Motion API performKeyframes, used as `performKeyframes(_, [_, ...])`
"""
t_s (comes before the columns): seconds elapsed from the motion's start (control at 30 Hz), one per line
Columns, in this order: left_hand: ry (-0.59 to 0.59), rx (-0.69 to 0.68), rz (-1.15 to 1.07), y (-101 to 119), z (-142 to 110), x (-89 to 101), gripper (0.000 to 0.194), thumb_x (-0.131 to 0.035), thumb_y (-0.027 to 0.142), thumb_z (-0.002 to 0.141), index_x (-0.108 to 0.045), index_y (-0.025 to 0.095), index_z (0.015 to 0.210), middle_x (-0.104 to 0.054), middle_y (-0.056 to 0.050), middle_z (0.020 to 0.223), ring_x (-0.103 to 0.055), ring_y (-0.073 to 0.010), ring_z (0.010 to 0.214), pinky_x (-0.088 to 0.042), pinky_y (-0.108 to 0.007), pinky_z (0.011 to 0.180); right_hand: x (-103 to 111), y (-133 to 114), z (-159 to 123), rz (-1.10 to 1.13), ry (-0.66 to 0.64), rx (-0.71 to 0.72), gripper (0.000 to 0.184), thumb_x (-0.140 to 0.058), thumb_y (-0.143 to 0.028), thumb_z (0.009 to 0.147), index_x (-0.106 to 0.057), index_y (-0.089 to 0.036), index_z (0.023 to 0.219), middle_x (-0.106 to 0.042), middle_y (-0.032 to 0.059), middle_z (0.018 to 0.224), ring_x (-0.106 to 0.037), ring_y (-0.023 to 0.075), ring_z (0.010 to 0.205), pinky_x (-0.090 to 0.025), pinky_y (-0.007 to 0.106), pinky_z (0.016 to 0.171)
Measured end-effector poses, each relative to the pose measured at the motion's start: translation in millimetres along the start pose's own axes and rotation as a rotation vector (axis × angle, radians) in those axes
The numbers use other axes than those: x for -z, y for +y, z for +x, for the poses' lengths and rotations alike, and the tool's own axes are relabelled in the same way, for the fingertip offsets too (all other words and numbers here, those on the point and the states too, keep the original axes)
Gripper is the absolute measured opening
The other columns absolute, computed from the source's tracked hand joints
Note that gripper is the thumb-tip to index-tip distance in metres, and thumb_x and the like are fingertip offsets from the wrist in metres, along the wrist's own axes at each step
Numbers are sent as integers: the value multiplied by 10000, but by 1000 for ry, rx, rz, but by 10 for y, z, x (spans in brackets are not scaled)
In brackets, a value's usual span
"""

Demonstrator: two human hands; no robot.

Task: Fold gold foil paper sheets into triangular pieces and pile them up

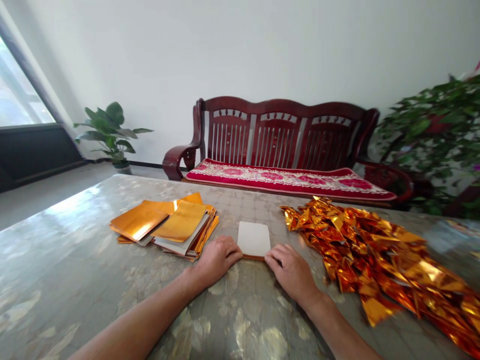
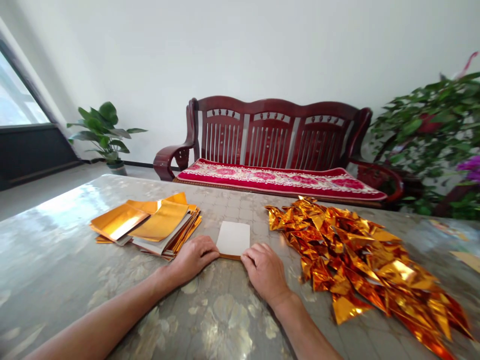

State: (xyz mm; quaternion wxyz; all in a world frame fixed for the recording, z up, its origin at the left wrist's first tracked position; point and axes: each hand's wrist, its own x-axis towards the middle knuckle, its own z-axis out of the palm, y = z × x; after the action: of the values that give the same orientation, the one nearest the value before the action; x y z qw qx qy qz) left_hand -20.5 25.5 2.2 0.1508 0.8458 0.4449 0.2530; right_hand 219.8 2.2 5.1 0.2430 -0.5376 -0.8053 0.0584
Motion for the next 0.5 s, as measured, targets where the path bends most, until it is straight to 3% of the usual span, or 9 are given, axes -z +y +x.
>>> performKeyframes(0.23, [15,172,17,44,40,-12,223,-604,330,893,-679,194,733,-672,-2,784,-609,-156,803,-389,-250,719,-43,4,40,-42,-16,-148,217,-539,-293,930,-699,-249,791,-687,10,852,-595,187,891,-387,279,738])
performKeyframes(0.5, [-21,218,158,65,64,-16,295,-561,402,923,-653,195,734,-673,-20,800,-606,-177,828,-363,-265,702,-47,23,47,-67,-16,-140,196,-552,-300,927,-679,-244,789,-687,5,848,-593,179,869,-372,276,719])
